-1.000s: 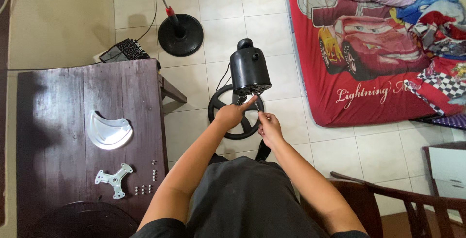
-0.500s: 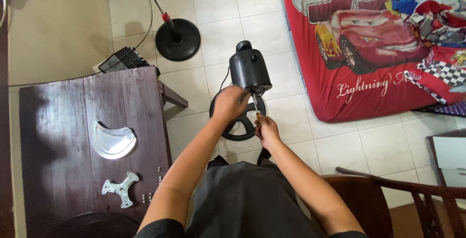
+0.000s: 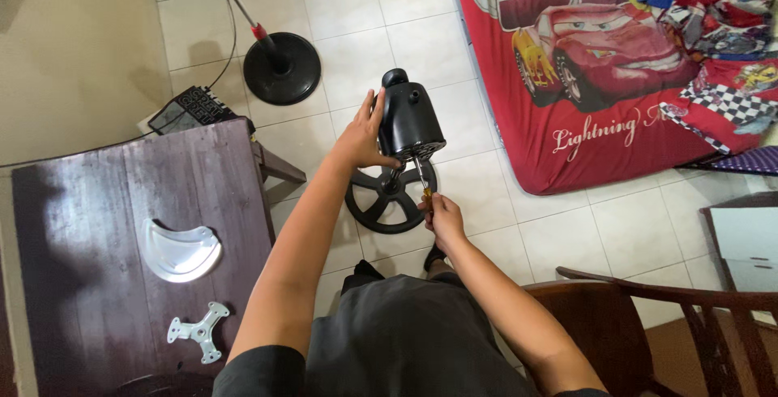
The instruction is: The person uses a screwdriver to tighten screws on the base of an electric fan motor housing. They repeatedly adjust the fan and tighten the fasteners while standing in a room with a bed and table nearby.
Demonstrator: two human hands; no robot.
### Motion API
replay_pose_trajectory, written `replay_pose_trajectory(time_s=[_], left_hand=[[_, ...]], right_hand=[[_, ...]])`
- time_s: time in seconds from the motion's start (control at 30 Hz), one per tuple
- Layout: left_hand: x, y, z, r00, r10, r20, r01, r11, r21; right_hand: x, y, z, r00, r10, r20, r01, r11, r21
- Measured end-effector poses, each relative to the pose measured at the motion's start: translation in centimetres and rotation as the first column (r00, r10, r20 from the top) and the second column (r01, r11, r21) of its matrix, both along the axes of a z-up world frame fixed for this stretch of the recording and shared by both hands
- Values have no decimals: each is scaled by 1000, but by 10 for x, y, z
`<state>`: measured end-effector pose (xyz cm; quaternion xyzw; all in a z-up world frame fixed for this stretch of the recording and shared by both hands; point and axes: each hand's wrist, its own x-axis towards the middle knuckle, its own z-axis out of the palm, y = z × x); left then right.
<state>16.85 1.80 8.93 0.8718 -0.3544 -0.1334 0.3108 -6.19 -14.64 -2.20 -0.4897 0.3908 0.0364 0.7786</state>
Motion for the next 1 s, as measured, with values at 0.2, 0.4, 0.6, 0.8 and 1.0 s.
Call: replay_pose_trajectory(time_s=[0.2,0.4,0.6,0.8,1.0], left_hand=[[13,-5,3,998,-48,-29,48,999,-4],[13,-6,-2,999,-23,27,22,999,31],[11,-7,-3,997,-23,74,17,997,75],[9,-9,2,997,-25,71,20,997,70],[4,-6,0,997,-1,71,-4,998,68]], right_hand=[[0,7,5,1000,-14,13,18,946,-325],[2,10,6,999,-50,5,48,919,-392],[6,9,-2,999,-50,-10,50,998,-33],[5,21,-9,995,-77,62,93,943,-320],[2,12,-22,988,-157,8,156,972,-174]])
